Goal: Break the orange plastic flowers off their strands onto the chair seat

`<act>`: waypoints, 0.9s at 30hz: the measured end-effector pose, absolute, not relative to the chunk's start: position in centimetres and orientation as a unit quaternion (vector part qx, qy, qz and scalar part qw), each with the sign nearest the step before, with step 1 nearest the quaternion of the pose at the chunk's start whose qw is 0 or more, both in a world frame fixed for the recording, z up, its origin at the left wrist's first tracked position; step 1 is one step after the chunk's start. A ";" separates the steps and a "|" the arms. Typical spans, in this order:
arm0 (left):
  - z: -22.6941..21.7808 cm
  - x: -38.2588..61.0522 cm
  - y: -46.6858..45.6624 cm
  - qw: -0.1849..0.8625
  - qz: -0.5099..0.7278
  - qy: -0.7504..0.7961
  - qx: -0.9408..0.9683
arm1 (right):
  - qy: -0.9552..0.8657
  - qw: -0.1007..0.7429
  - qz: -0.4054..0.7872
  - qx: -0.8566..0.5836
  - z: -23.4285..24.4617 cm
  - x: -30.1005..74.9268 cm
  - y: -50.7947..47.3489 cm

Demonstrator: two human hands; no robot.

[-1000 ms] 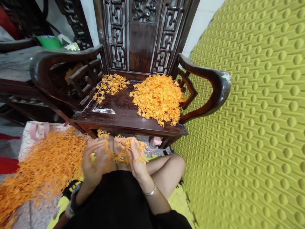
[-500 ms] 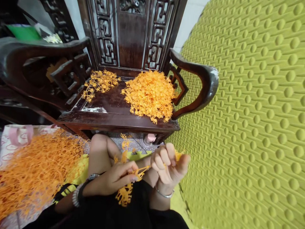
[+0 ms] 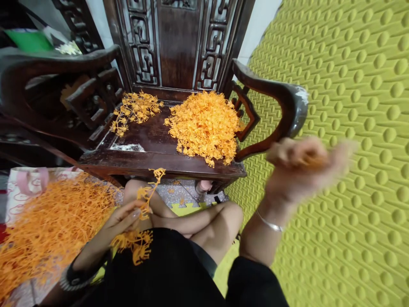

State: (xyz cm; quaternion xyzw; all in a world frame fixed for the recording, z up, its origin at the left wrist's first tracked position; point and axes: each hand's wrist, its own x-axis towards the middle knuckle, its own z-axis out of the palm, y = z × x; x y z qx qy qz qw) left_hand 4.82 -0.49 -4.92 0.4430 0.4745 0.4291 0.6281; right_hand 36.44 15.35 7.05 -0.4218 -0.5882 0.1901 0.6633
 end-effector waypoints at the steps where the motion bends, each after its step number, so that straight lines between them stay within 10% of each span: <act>1: -4.9 5.0 -0.3 0.617 0.448 0.477 0.437 | -0.595 0.653 0.154 -0.443 7.0 35.0 18.2; 9: -5.0 6.4 0.8 0.577 0.535 0.478 0.389 | -0.701 0.319 0.030 -0.638 3.6 29.5 33.6; 14: -5.0 6.2 1.9 0.558 0.575 0.472 0.366 | -0.739 0.439 -0.183 -0.478 0.6 28.6 26.1; 27: -7.3 6.3 3.9 0.533 0.581 0.510 0.344 | -0.766 0.448 -0.057 -0.458 -5.4 26.7 26.1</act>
